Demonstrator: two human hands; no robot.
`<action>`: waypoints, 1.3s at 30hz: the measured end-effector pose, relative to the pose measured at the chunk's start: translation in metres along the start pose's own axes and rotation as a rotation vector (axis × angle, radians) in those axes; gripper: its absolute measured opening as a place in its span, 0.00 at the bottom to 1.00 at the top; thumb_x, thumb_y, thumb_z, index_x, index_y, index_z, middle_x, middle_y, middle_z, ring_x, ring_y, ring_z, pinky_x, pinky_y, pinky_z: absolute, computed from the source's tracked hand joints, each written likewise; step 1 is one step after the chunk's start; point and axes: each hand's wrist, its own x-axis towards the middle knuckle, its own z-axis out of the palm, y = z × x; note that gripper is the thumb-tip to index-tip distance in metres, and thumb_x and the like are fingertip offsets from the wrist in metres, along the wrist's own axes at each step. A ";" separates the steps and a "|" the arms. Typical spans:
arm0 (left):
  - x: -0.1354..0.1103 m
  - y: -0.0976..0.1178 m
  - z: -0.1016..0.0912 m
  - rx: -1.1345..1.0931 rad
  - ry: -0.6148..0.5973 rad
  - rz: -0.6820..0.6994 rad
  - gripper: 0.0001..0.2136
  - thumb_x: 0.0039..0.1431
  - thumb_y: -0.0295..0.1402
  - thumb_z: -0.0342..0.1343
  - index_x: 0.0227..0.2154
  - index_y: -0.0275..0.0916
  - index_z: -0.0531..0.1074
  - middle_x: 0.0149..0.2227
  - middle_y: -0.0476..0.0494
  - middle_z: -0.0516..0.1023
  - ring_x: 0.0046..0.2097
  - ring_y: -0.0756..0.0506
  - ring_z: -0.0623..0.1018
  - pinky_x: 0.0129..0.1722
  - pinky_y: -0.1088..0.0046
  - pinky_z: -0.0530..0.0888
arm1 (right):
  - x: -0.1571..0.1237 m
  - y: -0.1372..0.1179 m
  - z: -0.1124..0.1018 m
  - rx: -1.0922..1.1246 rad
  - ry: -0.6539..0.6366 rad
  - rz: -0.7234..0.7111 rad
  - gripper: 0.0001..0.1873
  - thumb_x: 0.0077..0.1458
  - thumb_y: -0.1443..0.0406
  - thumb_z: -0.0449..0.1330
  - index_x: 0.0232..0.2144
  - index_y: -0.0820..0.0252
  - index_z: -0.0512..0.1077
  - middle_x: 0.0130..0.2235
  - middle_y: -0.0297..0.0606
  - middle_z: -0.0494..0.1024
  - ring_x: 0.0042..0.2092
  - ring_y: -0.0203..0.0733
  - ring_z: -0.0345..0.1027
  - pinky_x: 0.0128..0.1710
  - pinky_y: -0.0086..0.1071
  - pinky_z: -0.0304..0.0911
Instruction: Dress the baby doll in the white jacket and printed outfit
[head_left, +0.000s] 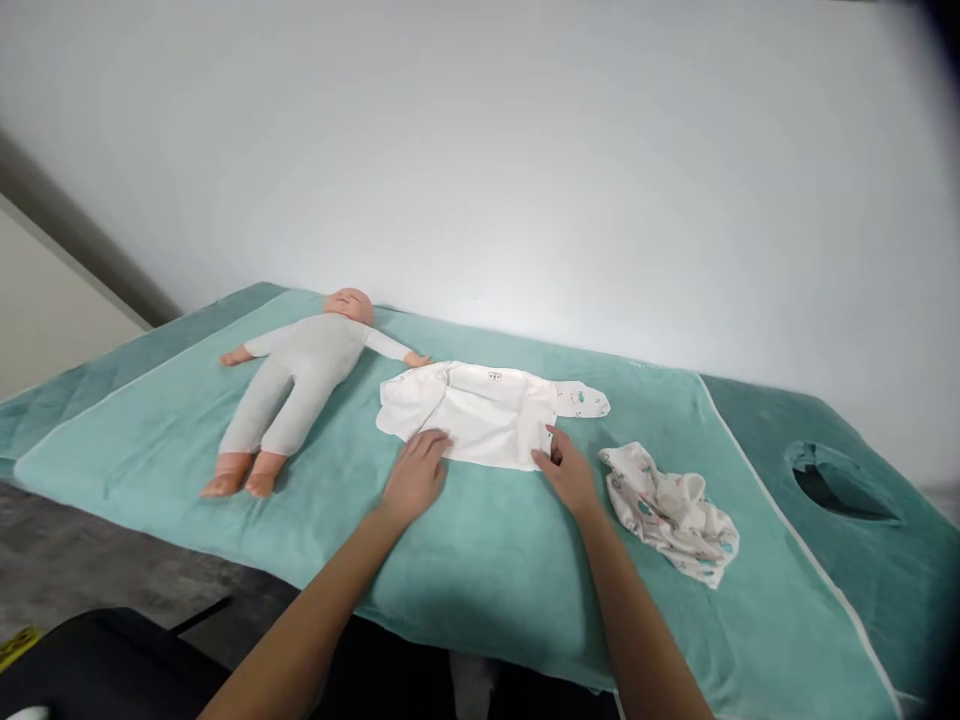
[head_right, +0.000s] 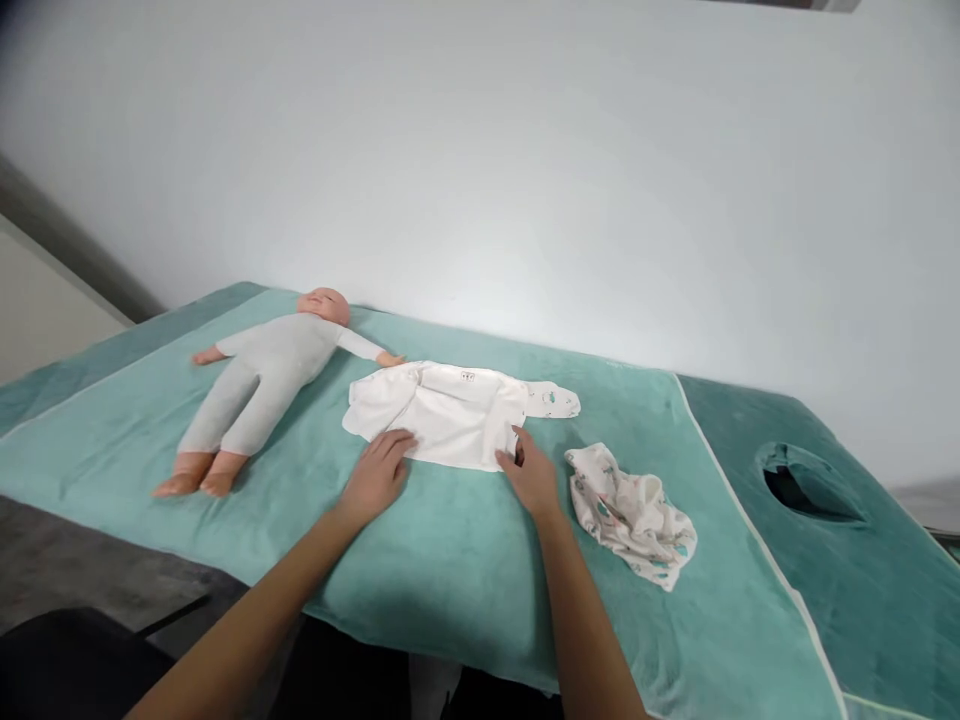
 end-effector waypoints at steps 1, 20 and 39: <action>-0.004 -0.008 0.002 0.013 0.013 -0.031 0.20 0.57 0.20 0.47 0.51 0.40 0.72 0.55 0.38 0.73 0.59 0.40 0.69 0.60 0.59 0.65 | 0.000 0.001 0.002 -0.005 0.010 0.004 0.31 0.56 0.50 0.55 0.60 0.53 0.66 0.31 0.30 0.72 0.31 0.40 0.66 0.36 0.34 0.64; -0.014 -0.013 0.003 0.062 0.083 -0.031 0.12 0.62 0.29 0.48 0.40 0.38 0.76 0.40 0.38 0.77 0.46 0.38 0.73 0.49 0.59 0.65 | -0.043 -0.033 0.026 -0.500 0.217 -0.295 0.29 0.56 0.52 0.62 0.57 0.56 0.69 0.69 0.49 0.53 0.68 0.57 0.50 0.62 0.50 0.54; -0.022 -0.006 -0.005 0.023 0.065 0.093 0.10 0.60 0.25 0.47 0.32 0.39 0.74 0.34 0.40 0.77 0.41 0.41 0.75 0.45 0.62 0.69 | -0.034 -0.014 0.024 -0.413 0.196 -0.423 0.16 0.51 0.77 0.51 0.31 0.58 0.77 0.37 0.42 0.78 0.46 0.46 0.67 0.50 0.39 0.58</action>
